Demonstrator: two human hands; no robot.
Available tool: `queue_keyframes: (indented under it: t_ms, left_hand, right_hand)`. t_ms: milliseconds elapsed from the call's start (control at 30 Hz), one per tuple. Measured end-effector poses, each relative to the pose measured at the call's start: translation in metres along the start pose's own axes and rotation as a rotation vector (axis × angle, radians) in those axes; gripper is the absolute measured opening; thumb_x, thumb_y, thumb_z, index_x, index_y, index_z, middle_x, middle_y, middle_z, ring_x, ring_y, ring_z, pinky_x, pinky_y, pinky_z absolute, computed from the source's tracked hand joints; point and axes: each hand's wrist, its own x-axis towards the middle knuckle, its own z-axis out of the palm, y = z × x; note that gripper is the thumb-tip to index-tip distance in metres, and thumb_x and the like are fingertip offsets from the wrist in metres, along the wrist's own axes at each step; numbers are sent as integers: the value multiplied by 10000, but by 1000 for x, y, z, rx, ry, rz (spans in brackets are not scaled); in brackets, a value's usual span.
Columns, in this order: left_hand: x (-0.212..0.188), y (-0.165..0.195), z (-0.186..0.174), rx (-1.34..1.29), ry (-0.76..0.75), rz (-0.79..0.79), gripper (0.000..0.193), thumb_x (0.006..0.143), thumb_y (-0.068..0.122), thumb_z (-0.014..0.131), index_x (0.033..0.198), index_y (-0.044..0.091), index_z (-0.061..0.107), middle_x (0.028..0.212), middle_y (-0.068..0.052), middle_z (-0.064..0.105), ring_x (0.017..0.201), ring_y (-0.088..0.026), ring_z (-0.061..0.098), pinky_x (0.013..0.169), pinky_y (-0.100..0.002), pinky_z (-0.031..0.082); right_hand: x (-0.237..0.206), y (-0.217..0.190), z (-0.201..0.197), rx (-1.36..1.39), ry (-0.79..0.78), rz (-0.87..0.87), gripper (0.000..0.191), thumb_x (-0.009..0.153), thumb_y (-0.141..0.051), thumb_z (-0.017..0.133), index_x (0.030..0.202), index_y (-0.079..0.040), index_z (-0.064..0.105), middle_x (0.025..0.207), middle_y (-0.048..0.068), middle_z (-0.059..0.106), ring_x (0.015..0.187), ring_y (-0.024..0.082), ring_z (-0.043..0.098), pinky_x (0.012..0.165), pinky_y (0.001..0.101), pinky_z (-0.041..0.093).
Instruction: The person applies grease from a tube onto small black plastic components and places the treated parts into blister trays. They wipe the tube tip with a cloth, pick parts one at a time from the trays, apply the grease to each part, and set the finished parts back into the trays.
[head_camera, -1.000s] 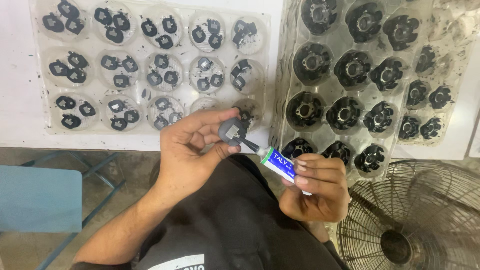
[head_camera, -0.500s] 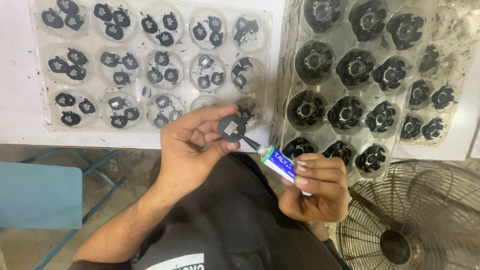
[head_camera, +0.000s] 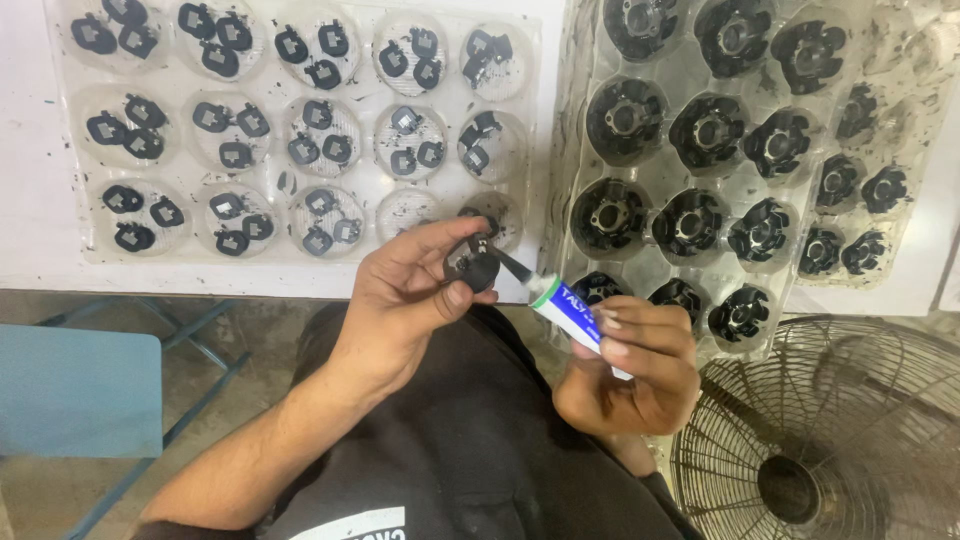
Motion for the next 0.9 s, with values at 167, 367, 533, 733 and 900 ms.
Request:
queue_keyframes:
  t_ms: [167,367,533,733,900]
  left_hand:
    - [-1,-3,-1,-32,-75,-70,526,1025,155,752,1485,-45,595,1171,-154,685,1047,-196,678,986,-391,595]
    - [2,-7,-2,-60,-70,-96,481,994,155,739,1413,-17,577,1437,-180,638,996,-203,703,937,-415,608]
    - [1,-7,-4,-70,-58,-106,522,992,189,752,1427,-38,575,1333,-148,685,965,-181,689,926,-417,612]
    - [-1,-5,0,-93,-73,-140,575,1007,244,754,1452,-71,573,1123,-101,714,933,-170,673,918,-402,605]
    - [-4,-10,-3,-205,-101,-165,547,1035,230,745,1463,-73,588,1055,-93,696,936,-169,656,920,-382,583]
  right_hand:
    - [2,2,-5,35,12,6,224,884,20,741,1009,-42,567,917,80,611,866,175,633,672,297,648]
    - [5,1,-8,-36,-80,23,258,869,69,744,1002,-38,551,906,88,593,847,189,604,649,300,621]
    - [4,0,-9,-42,-98,47,252,870,82,728,1005,-33,548,916,94,592,843,187,600,650,302,617]
    - [2,1,-14,-8,-119,64,262,869,83,746,1002,-31,552,929,98,605,849,185,602,672,308,610]
    - [0,3,-19,-14,-106,68,234,856,50,755,985,-34,579,904,94,627,822,180,625,671,290,602]
